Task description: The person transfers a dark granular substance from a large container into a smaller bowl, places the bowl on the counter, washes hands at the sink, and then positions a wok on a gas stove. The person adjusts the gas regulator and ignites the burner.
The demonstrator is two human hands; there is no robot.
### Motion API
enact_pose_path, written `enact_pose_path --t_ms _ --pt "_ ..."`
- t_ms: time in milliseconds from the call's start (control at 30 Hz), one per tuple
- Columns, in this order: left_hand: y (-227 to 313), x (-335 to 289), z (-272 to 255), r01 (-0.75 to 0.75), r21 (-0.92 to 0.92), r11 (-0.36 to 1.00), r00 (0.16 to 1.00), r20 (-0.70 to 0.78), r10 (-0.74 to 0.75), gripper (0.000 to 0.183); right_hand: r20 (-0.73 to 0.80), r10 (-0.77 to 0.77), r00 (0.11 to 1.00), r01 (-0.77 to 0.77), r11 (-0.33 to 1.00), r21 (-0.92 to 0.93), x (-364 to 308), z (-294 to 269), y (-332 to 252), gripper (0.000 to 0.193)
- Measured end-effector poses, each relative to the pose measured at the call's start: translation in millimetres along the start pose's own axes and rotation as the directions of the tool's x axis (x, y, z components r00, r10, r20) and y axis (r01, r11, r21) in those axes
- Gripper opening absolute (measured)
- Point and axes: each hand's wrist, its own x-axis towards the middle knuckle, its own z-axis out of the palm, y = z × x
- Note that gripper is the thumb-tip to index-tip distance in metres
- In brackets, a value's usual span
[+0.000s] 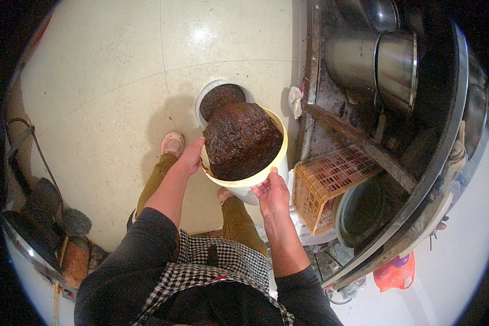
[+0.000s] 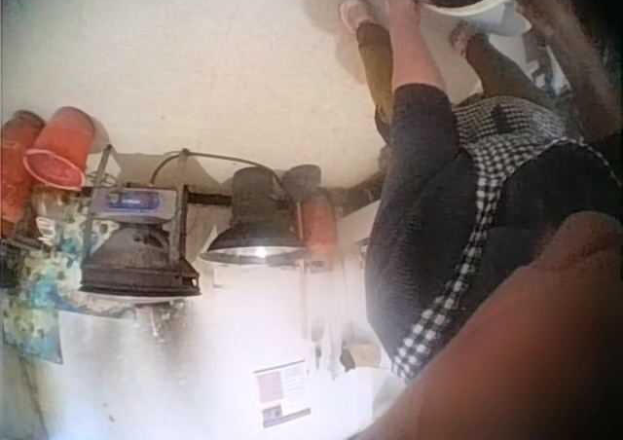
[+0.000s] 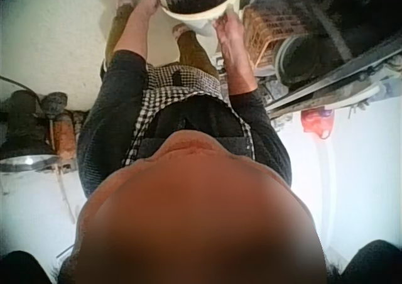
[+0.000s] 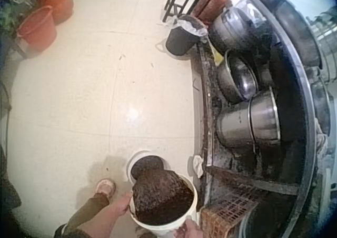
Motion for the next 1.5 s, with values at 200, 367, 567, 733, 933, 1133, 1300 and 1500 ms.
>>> enact_pose_path --t_ms 200,367,567,733,933,1133,1300,1500 --pt "5 0 1 0.050 0.029 0.998 0.998 -0.032 -0.049 0.036 -0.019 0.002 1.000 -0.002 1.000 0.001 -1 5 0 0.026" --pt "4 0 0 0.063 0.029 0.998 0.997 -0.054 -0.062 0.037 -0.024 -0.010 1.000 0.010 1.000 0.011 -2 6 1 0.026" --pt "6 0 0 0.084 0.042 0.996 0.995 -0.064 -0.081 0.037 -0.001 -0.013 1.000 0.013 1.000 0.009 -2 6 0 0.026" --pt "10 -7 6 0.066 0.031 0.997 0.996 -0.066 -0.064 0.039 0.003 -0.026 1.000 0.026 1.000 0.012 -3 6 0 0.025" --pt "13 -14 9 0.064 0.046 0.997 0.994 -0.090 -0.060 0.042 0.002 -0.031 1.000 0.031 1.000 0.001 -4 5 0 0.025" --pt "13 -14 9 0.032 0.081 0.996 0.995 -0.096 -0.024 0.039 -0.004 -0.027 1.000 0.027 0.999 -0.028 -6 6 0 0.025" --pt "7 -13 7 -0.010 0.069 0.998 0.995 -0.103 0.018 0.038 -0.017 -0.034 0.999 0.034 0.999 -0.014 -7 5 0 0.023" --pt "7 -15 10 -0.035 0.064 0.997 0.997 -0.066 0.039 0.038 0.007 -0.047 0.999 0.047 0.999 -0.014 -5 -5 1 0.024"
